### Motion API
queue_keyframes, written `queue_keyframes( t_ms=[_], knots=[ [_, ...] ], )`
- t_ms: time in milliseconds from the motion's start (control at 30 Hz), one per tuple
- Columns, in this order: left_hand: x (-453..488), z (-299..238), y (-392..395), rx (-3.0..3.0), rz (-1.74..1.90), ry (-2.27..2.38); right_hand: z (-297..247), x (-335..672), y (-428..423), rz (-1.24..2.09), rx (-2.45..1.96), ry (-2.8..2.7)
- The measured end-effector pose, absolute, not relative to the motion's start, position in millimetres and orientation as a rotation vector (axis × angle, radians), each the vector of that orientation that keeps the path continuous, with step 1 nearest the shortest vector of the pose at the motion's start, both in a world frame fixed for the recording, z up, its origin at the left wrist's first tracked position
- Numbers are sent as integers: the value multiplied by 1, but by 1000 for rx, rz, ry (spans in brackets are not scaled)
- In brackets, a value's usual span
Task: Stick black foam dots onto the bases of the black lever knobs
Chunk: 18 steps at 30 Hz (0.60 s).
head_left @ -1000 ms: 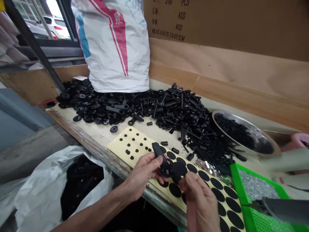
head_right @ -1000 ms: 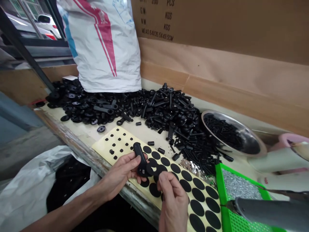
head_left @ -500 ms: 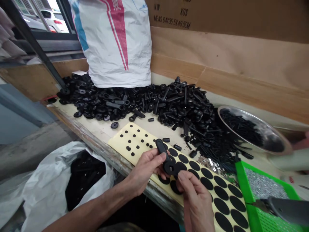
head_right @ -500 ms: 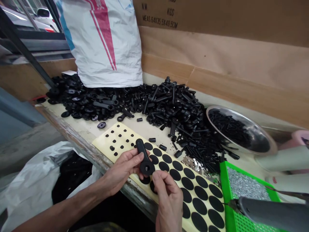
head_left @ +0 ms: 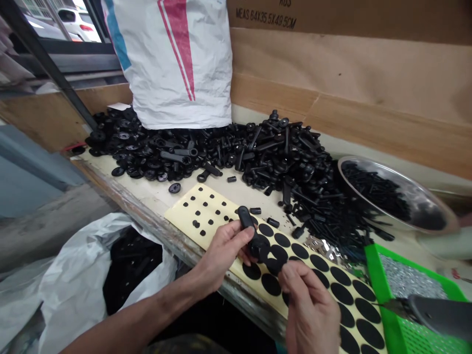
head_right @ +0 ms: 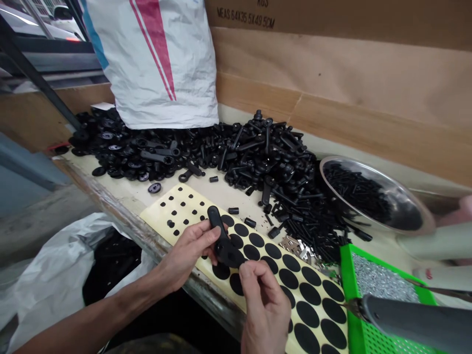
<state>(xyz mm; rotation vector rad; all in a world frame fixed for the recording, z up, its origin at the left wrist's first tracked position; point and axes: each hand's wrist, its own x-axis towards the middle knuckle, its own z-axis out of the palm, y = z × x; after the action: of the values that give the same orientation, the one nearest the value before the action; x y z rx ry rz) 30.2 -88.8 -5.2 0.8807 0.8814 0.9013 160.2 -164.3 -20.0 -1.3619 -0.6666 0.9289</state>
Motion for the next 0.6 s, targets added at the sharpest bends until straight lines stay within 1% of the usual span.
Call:
queue_keyframes(
  t_ms=[167, 600],
  knots=[
    [32, -4, -92, 883, 895, 853, -26, 159, -160, 1123, -1390, -630],
    [32, -4, -95, 872, 889, 805, -31, 161, -162, 1149, -1385, -597]
  ],
)
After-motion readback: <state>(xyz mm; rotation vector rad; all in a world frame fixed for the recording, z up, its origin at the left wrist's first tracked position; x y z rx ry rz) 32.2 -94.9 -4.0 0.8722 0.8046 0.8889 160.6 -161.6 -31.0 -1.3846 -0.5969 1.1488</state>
